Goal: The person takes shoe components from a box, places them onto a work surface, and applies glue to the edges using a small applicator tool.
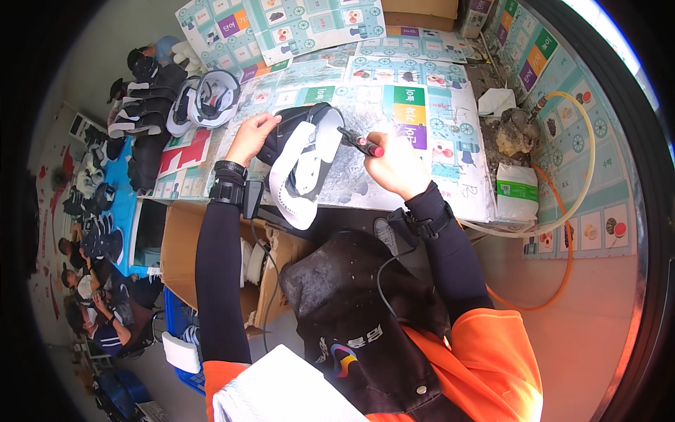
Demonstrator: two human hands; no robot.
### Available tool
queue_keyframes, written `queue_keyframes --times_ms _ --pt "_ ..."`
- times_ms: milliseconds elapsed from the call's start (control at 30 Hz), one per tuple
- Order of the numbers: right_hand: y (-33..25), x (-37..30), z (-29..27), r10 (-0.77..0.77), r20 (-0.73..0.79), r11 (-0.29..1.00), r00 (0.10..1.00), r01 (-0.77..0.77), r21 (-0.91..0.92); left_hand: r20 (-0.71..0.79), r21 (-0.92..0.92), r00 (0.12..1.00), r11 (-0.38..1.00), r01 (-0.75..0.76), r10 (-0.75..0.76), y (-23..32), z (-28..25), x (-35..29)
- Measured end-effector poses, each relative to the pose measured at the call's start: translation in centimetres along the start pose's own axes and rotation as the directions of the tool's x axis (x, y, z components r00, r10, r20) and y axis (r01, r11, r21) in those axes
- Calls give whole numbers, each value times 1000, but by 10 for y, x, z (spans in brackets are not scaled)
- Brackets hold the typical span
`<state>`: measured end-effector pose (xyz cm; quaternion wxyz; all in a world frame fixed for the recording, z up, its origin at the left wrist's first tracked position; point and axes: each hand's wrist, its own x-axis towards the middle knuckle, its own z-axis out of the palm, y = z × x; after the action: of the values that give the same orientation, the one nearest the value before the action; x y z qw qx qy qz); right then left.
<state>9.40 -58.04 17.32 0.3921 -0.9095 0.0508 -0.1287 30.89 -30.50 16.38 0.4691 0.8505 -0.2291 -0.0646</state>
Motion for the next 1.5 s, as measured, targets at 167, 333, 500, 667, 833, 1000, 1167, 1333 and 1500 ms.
queue_keyframes --times_ms 167,333,500,667,833,1000,1167,1333,1500 --pt "-2 -1 0 -10 -28 1000 1000 10 5 -1 -4 1000 1000 -6 6 4 1 -1" --pt "-5 -3 0 6 -6 1000 1000 -6 7 -1 -4 1000 1000 11 -11 2 0 -2" --pt "-7 -4 -1 -13 12 999 1000 13 33 3 2 1000 1000 2 -2 3 -1 -2" --pt "-11 -5 -3 9 67 998 998 -14 67 5 -3 1000 1000 3 -3 3 -1 -2" --pt "-4 -5 2 -9 25 999 1000 8 49 -11 -9 1000 1000 -9 9 3 0 -4" --pt "-5 -5 3 0 -78 1000 997 2 20 -28 17 1000 1000 -13 13 0 1 -4" --pt "-10 -6 2 -16 -64 1000 998 17 20 -31 20 1000 1000 -1 2 -4 0 -1" --pt "-8 -6 6 -10 -13 999 1000 10 42 -35 39 999 999 -5 7 -3 0 -2" --pt "-8 -6 6 -10 3 999 1000 10 36 -26 30 1000 1000 -8 9 -1 0 -4"
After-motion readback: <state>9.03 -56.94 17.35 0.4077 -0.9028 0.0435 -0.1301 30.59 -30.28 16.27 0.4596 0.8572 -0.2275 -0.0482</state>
